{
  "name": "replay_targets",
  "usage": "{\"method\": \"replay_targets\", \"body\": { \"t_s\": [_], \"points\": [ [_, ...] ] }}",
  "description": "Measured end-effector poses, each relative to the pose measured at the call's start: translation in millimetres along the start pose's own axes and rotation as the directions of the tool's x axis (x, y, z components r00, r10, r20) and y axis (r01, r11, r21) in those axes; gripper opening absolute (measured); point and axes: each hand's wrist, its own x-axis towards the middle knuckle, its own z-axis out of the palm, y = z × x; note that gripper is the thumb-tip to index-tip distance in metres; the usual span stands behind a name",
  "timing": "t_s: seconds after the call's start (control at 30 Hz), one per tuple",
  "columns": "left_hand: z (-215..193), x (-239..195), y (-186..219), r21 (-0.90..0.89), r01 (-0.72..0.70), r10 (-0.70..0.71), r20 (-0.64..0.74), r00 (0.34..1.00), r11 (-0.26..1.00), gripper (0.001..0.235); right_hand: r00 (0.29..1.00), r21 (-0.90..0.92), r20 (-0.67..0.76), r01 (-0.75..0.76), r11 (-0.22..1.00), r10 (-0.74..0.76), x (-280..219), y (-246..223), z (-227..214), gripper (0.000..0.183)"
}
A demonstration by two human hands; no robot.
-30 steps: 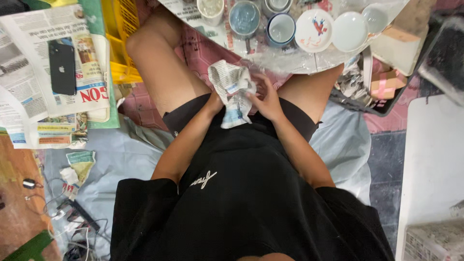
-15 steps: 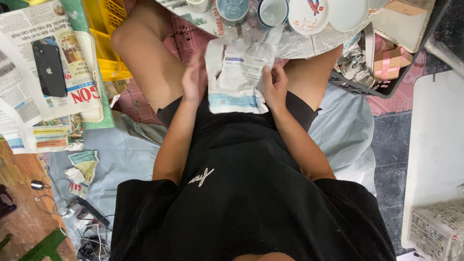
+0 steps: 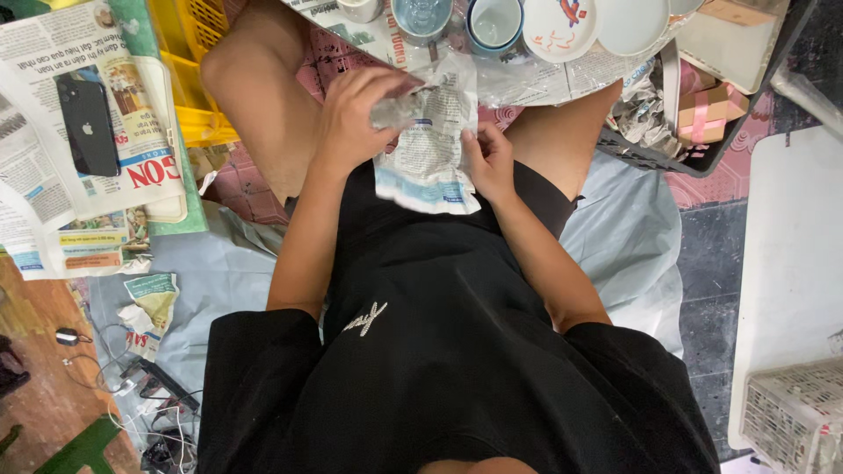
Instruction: The person sits on the floor and repeatedly folds newspaper sheets and small printed packets into compact bundles. They handle multiple newspaper sheets and small packets one at a time, folding them neatly and placing the finished bundles on a nearby table.
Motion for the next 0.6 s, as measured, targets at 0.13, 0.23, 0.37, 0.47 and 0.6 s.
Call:
{"method": "replay_targets", "body": {
  "t_s": [0.13, 0.23, 0.37, 0.47, 0.6],
  "points": [
    [5, 7, -6, -0.135, 0.231, -0.236, -0.024, 0.971, 0.964, 0.014, 0.998, -0.036, -0.013, 0.053, 0.998, -0.054, -1, -3, -1, 0.009],
    [6, 7, 1, -0.452, 0.223, -0.318, -0.145, 0.937, 0.864, 0.012, 0.99, -0.073, -0.039, 0.131, 0.989, -0.134, -11, -15, -1, 0.015],
    [8, 14, 10, -0.702, 0.179, -0.432, -0.2, 0.88, 0.689, 0.01, 0.945, -0.229, -0.065, 0.298, 0.927, -0.32, -18, -49, 0, 0.015],
    [11, 14, 28, -0.668, 0.209, -0.468, -0.233, 0.852, 0.714, 0.01, 0.841, -0.43, 0.039, 0.502, 0.75, -0.54, -20, -88, 3, 0.019],
    [5, 9, 64, -0.825, 0.021, -0.326, -0.199, 0.924, 0.564, 0.02, 0.755, -0.492, 0.188, 0.626, 0.605, -0.629, -26, -132, 21, 0.024]
  ]
}}
